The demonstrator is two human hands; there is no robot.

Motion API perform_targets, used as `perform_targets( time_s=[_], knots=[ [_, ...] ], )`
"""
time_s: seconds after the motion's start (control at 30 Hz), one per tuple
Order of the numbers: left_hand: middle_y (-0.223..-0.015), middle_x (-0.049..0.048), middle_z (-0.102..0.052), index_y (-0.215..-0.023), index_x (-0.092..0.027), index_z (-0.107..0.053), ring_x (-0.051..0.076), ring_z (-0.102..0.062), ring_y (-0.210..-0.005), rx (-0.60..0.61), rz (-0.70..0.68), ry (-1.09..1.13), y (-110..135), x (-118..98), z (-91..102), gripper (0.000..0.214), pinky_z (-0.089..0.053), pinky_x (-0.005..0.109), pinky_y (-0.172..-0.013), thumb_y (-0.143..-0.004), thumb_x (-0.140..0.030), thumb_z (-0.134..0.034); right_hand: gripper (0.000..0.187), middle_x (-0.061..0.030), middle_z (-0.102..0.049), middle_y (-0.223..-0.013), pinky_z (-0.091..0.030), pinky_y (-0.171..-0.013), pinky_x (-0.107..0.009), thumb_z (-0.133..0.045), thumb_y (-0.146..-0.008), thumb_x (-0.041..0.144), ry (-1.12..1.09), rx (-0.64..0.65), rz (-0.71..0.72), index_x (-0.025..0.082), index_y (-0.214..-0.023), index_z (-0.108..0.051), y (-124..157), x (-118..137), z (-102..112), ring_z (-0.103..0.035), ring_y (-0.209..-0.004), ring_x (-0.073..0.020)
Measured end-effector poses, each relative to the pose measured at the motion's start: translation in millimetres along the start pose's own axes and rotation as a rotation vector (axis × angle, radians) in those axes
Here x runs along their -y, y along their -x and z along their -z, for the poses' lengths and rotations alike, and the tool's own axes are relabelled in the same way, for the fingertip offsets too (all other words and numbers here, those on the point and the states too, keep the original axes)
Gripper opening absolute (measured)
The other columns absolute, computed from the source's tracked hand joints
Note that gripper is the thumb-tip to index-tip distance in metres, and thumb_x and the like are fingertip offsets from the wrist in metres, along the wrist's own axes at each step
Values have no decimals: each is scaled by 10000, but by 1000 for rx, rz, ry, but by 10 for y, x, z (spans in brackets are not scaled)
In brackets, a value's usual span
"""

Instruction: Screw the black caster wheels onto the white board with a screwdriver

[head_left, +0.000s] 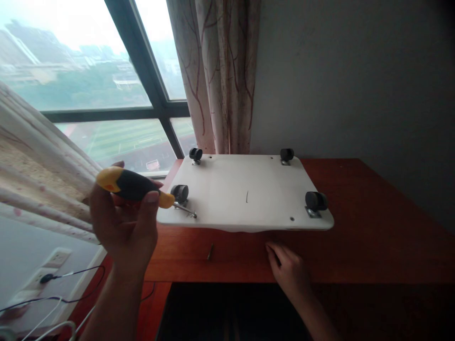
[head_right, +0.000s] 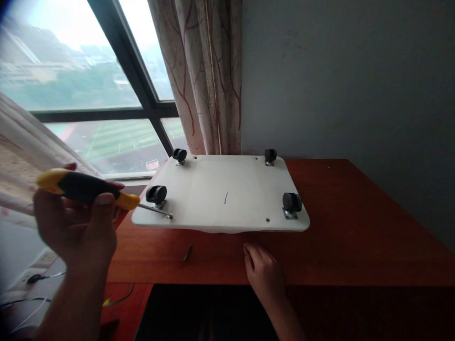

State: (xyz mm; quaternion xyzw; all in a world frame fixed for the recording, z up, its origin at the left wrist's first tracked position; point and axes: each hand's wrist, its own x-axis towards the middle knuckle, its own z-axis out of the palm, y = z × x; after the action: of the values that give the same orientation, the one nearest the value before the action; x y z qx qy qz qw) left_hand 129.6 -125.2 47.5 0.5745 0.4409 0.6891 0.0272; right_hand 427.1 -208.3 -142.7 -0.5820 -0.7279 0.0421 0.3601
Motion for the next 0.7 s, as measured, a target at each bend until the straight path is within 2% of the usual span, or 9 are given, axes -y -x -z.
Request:
perform_targets(
  time_s=[0.1, 0.23, 0.33, 0.5, 0.7],
  knots=[
    [-894, 38, -698, -1405, -179, -509, 170, -687, -743, 50, 11, 12, -23, -23, 10, 682, -630, 400, -758, -799, -290, -801, 288, -94, -779, -964, -611, -781, -333, -456, -1002, 207, 4, 5, -5, 193, -1019, -744, 7, -6, -7, -758, -834, -217],
    [-888, 46, -687, -1409, -154, -498, 181, -681, -755, 102, -14, -5, -46, -32, 16, 699, -623, 358, -684, -796, -290, -806, 283, -91, -778, -958, -605, -796, -338, -456, -1009, 207, 5, 8, -7, 189, -1019, -738, 17, -18, -23, -757, -837, -218],
    [-893, 37, -679, -1396, -170, -495, 168, -670, -765, 149, -13, 48, -50, -48, 18, 655, -616, 333, -692, -816, -265, -785, 272, -93, -776, -980, -605, -813, -344, -459, -1011, 209, -11, 14, -10, 181, -1039, -728, 18, -10, -10, -757, -866, -222],
    [-882, 25, -672, -1343, -191, -530, 155, -663, -776, 221, 50, 136, -104, -69, 7, 535, -588, 265, -655, -853, -245, -737, 284, -98, -760, -1099, -597, -878, -324, -488, -1008, 239, -115, 13, -5, 189, -1226, -663, -4, 37, 106, -746, -963, -211],
    [-780, 11, -672, -1271, -166, -589, 108, -613, -614, 347, 75, 293, -289, 71, -98, 404, -499, 196, -528, -925, -353, -679, 444, -70, -733, -979, -593, -700, -249, -521, -997, 249, -201, -52, -29, 208, -1439, -501, -108, 64, 192, -720, -793, -163]
  ],
)
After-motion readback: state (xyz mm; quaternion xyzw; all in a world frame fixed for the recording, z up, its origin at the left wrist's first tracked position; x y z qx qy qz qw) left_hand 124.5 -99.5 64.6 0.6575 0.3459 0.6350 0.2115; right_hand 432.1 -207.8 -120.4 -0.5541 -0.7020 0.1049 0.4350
